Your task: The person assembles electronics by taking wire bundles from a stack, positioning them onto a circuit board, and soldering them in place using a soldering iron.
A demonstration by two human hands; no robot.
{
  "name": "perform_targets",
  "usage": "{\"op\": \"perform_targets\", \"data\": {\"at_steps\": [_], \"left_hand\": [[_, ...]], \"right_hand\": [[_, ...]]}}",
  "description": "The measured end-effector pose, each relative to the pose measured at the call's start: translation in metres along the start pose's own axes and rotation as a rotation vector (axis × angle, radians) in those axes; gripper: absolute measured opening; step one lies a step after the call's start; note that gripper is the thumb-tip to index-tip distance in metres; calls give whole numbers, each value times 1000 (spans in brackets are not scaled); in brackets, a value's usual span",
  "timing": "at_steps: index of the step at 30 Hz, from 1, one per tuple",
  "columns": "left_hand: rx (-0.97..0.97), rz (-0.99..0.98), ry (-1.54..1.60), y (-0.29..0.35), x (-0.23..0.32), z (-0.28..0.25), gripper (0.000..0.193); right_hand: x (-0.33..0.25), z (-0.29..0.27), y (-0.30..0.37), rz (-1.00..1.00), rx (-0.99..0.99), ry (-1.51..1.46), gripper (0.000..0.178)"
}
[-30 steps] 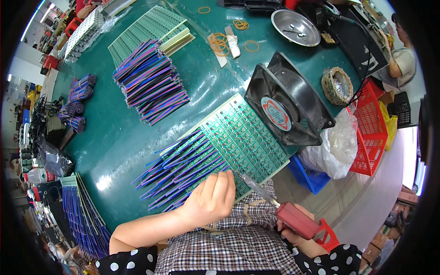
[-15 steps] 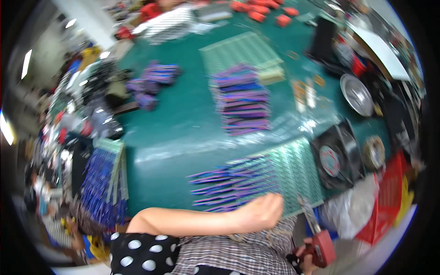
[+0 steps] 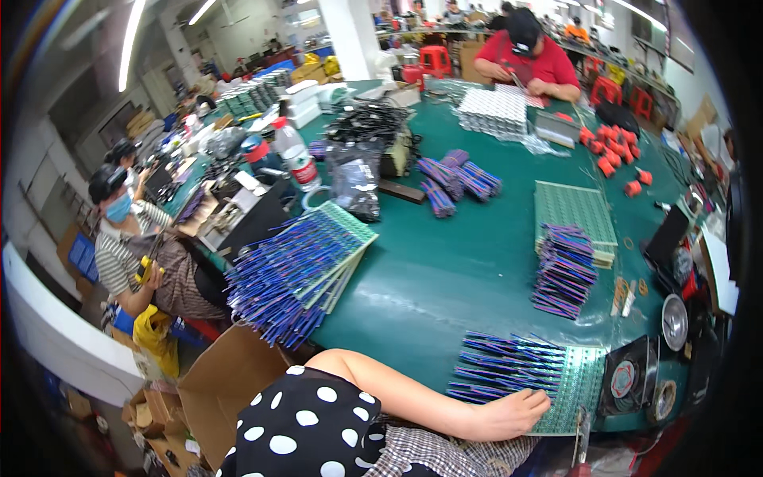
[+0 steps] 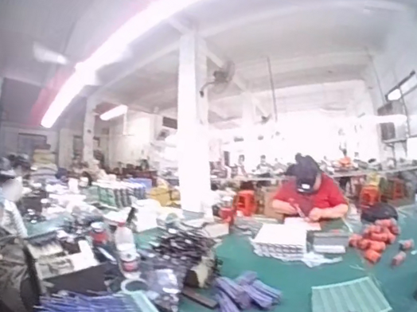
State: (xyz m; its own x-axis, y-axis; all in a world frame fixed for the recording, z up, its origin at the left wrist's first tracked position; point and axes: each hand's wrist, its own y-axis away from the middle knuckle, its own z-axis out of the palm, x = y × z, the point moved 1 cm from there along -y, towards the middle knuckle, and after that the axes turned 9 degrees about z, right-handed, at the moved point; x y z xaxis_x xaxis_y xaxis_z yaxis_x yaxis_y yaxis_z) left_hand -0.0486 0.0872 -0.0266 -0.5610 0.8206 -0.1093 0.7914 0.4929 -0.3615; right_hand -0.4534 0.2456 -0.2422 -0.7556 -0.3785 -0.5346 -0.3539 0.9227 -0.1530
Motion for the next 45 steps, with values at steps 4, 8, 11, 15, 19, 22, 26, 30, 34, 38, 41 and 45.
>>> {"op": "perform_targets", "data": {"at_steps": [4, 8, 11, 15, 19, 22, 26, 30, 34, 38, 41, 45], "left_hand": [[-23, -133, 140, 26, 9, -2, 72], [88, -137, 89, 41, 12, 45, 84], [314, -180, -10, 48, 14, 57, 67], [251, -183, 104, 55, 11, 47, 57], [203, -182, 172, 51, 12, 35, 49], [64, -262, 206, 49, 1, 1, 48], [-31, -285, 177, 59, -9, -5, 54], [92, -218, 31, 63, 5, -3, 60], [53, -200, -28, 65, 7, 2, 61], [-3, -198, -20, 67, 11, 0, 63], [-30, -202, 33, 66, 10, -12, 65], [-81, -208, 234, 64, 1, -60, 53]], "right_hand": [[27, 9, -63, -156, -30, -146, 44], [-16, 22, -163, -320, -76, -306, 43], [-64, 13, -219, -403, -112, -398, 42], [-138, -16, -270, -450, -116, -485, 41], [-213, -70, -303, -434, -72, -530, 39], [-240, -136, -276, -296, 53, -538, 38], [-259, -227, -169, 23, 436, -524, 37], [-311, -267, -95, 131, 857, -378, 32], [-293, -255, -129, 70, 1020, -373, 37], [-250, -235, -138, 238, 1079, -521, 40], [-186, -192, -175, 244, 1263, -433, 33], [-134, -155, -186, 462, 1191, -542, 33]]}}
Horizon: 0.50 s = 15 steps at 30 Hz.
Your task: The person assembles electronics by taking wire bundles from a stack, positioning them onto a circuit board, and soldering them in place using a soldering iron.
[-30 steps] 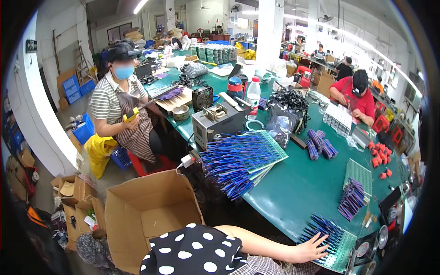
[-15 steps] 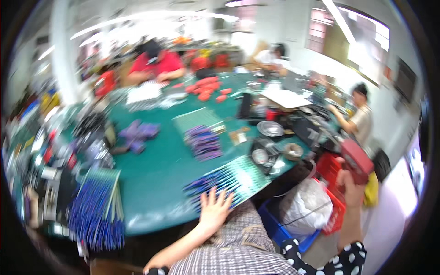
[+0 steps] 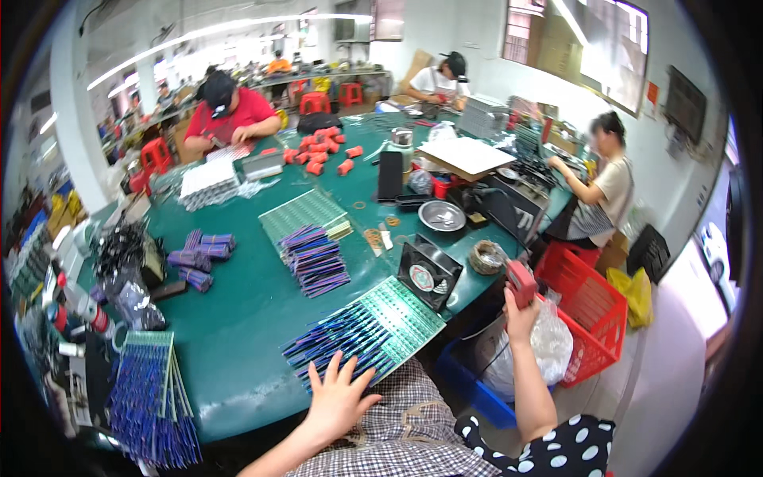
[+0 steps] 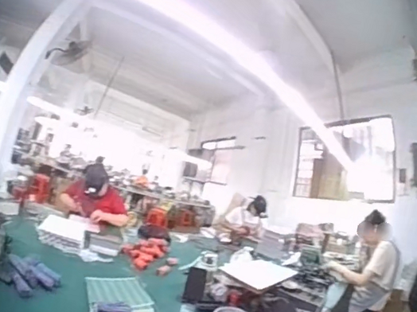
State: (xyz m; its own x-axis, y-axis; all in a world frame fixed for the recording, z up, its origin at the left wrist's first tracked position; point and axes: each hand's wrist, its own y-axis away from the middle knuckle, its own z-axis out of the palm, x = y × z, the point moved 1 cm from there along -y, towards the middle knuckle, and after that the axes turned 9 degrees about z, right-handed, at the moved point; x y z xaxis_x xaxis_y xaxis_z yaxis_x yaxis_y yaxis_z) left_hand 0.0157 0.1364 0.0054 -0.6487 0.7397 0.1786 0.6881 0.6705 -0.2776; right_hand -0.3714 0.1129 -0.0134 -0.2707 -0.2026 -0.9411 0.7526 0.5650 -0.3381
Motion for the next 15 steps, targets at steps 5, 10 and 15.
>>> {"op": "perform_targets", "data": {"at_steps": [5, 10, 15], "left_hand": [[457, 120, -40, -74, -56, -49, 9], [225, 117, -174, -149, -144, 11, 8], [86, 98, -331, -163, -148, 36, 6]], "right_hand": [[-5, -26, 27, 2, -24, -82, 29], [-11, -40, 59, 56, -71, -33, 27], [-15, -71, 103, 121, -48, 9, 28]]}}
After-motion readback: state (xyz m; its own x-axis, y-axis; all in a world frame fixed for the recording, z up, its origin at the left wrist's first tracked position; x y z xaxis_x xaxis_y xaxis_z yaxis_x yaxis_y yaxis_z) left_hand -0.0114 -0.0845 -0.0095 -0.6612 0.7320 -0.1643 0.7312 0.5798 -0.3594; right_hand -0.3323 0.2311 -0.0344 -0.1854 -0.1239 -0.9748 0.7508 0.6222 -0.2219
